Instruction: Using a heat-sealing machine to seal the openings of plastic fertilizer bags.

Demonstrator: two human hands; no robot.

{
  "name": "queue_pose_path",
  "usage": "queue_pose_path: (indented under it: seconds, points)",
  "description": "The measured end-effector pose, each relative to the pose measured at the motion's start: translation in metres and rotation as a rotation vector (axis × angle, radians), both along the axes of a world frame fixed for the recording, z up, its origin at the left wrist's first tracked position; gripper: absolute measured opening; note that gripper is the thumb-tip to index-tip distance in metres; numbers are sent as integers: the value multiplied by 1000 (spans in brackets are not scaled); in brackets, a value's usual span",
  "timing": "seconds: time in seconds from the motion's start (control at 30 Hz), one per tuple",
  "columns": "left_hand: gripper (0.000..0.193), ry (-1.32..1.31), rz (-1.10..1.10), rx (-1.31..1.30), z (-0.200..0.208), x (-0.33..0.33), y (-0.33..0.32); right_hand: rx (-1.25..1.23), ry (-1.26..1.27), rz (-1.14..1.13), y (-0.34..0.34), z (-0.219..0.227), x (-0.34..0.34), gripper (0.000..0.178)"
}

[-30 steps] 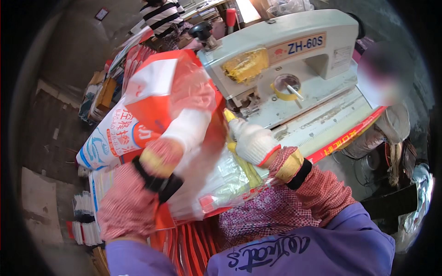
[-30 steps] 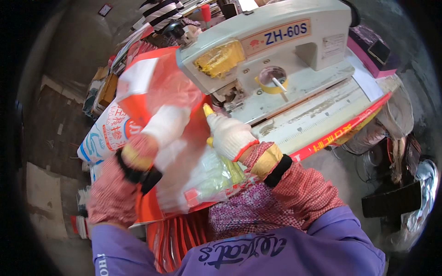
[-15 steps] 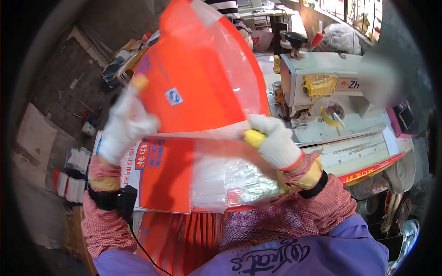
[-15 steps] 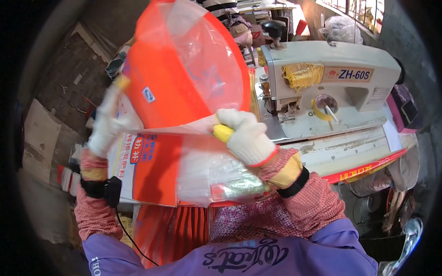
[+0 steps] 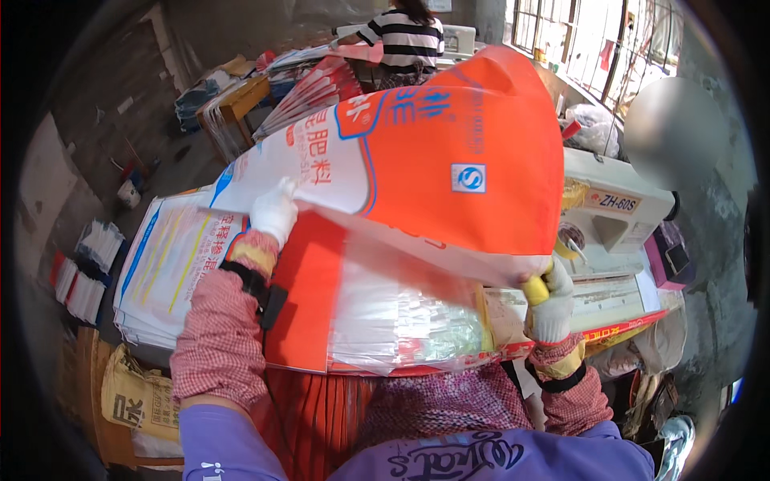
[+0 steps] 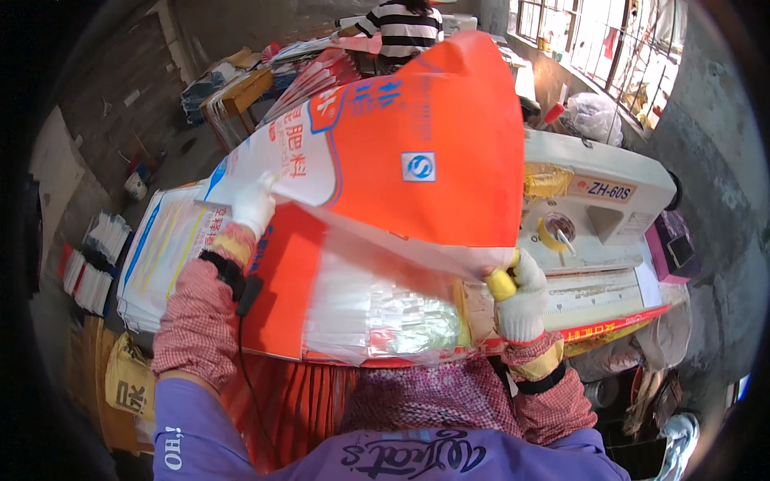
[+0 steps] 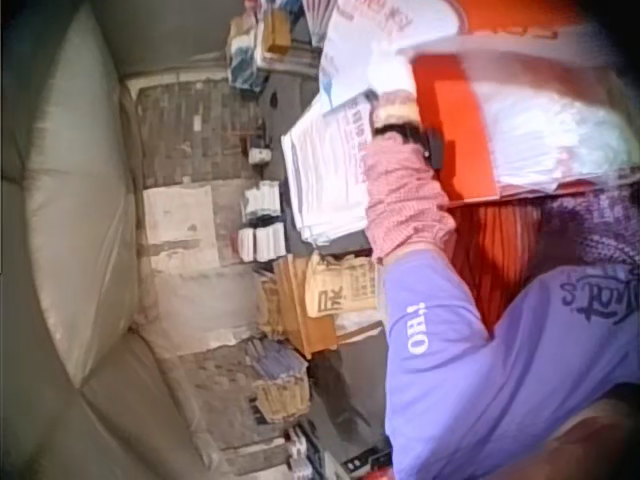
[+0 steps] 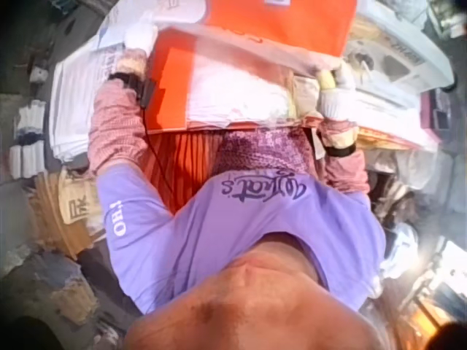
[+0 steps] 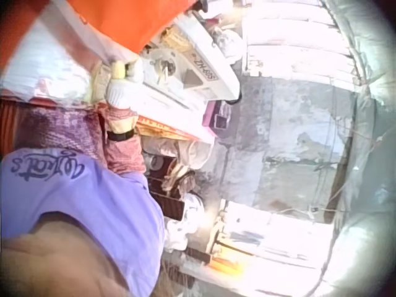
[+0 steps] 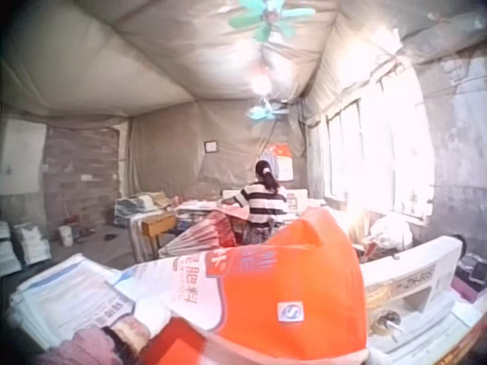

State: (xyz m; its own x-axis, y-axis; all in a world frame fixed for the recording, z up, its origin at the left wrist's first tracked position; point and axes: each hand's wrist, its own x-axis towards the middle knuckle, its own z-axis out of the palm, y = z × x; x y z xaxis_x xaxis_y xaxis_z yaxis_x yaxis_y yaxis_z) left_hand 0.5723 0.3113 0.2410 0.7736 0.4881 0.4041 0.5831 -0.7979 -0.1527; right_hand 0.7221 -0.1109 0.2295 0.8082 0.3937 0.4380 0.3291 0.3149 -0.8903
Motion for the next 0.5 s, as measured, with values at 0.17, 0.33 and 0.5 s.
queue_pose_path:
  seconds: [0.17, 0.33, 0.5]
  points:
    - [32, -158, 71, 316, 113, -9, -55, -48, -43, -236, 4, 19, -1, 23]
    - [28, 201, 82, 405, 89, -119, -19, -829, -475, 515, -14, 28, -11, 25]
    - [30, 340, -3, -18, 24, -249, -23, -469, -561, 40, 25, 55, 4, 42]
